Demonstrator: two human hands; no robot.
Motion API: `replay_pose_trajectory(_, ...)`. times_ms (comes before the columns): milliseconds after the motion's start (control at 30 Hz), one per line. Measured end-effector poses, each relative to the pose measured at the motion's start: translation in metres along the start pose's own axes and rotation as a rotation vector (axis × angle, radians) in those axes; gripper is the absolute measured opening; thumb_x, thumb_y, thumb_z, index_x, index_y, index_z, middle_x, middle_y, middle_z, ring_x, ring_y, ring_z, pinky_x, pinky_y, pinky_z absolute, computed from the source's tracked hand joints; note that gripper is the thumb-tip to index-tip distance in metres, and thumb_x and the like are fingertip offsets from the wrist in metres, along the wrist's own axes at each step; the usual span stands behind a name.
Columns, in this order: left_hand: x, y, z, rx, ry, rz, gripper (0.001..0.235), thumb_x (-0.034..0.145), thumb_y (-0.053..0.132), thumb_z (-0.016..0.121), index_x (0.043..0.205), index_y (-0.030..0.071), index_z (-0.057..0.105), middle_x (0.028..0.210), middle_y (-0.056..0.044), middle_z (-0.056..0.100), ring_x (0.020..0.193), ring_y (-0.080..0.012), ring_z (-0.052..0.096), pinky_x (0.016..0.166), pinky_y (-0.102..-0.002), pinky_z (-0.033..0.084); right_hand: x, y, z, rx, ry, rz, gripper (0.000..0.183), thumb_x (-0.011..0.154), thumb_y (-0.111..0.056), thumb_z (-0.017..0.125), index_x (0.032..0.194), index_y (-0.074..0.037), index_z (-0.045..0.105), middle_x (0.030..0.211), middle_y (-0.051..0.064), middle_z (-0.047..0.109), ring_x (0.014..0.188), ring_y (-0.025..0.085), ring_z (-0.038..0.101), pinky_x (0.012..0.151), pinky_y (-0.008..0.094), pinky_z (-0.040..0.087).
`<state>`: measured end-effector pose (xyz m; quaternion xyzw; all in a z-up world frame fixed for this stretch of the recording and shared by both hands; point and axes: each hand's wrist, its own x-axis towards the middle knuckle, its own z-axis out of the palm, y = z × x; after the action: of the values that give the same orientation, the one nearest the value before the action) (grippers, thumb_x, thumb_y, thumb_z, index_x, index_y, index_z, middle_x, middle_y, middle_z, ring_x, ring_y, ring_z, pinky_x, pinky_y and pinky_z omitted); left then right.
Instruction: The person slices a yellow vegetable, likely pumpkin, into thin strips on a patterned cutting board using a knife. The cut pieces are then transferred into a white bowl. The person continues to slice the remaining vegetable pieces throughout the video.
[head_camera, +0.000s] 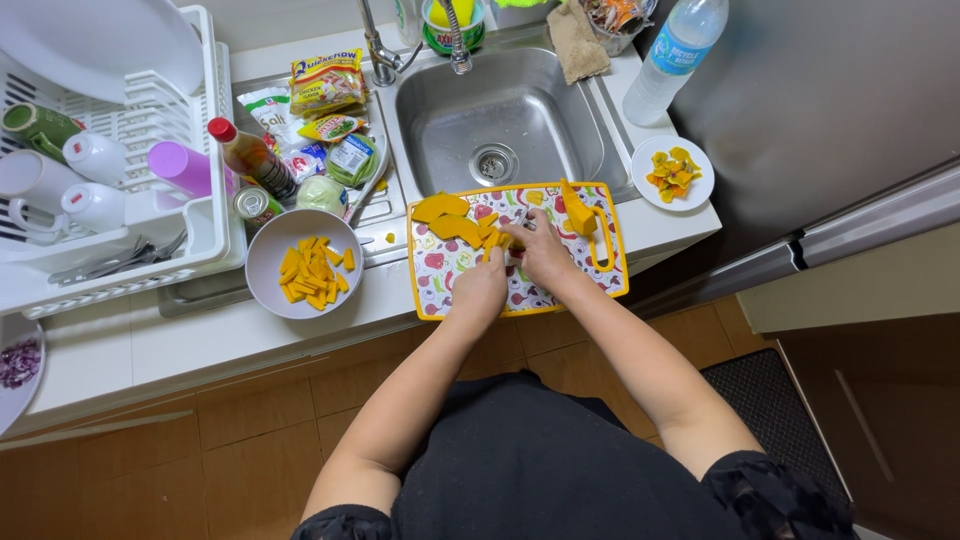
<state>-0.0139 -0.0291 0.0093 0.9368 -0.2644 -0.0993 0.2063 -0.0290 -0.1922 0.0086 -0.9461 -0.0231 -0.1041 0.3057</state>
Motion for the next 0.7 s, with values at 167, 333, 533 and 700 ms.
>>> replay_pose_trajectory(167,-0.006,0.000,-0.006,-0.121,0.023,-0.035,0.020,0.100,0.020,0.049,0.107,0.002,0.048,0.077,-0.027,0.070,0.073,-0.0465,0.071,0.066,-0.057,0.055,-0.003,-0.006,-0.014,0.153,0.025,0.131,0.062,0.079,0.006,0.062,0.136,-0.017,0.061,0.139,0.026,0.044,0.115,0.046,0.058,0.097,0.046,0.052)
replay_pose_trajectory(333,-0.011,0.008,-0.010,-0.201,0.015,-0.039,0.031,0.103,0.031,0.052,0.106,0.001,0.048,0.076,-0.028,0.069,0.073,-0.0486,0.069,0.068,-0.060,0.054,-0.014,0.028,-0.001,0.209,0.101,0.119,0.047,0.087,-0.006,0.071,0.130,-0.001,0.053,0.127,0.022,0.062,0.115,0.040,0.062,0.100,0.045,0.050)
replay_pose_trajectory(533,-0.010,0.010,0.015,-0.187,0.003,-0.046,0.028,0.104,0.027,0.046,0.111,0.000,0.047,0.079,-0.030,0.069,0.076,-0.0493,0.070,0.070,-0.060,0.054,-0.017,0.028,0.007,0.029,0.146,-0.072,0.031,0.080,-0.009,0.077,0.109,0.001,0.069,0.109,0.018,0.071,0.107,0.038,0.064,0.096,0.046,0.051)
replay_pose_trajectory(700,0.001,0.006,0.037,-0.228,-0.092,-0.102,0.022,0.096,0.012,0.042,0.112,-0.003,0.046,0.091,-0.035,0.070,0.085,-0.0504,0.070,0.078,-0.059,0.055,-0.017,0.031,0.013,-0.061,0.190,-0.073,0.014,0.085,-0.008,0.072,0.098,-0.003,0.076,0.101,0.013,0.073,0.102,0.036,0.064,0.092,0.045,0.051)
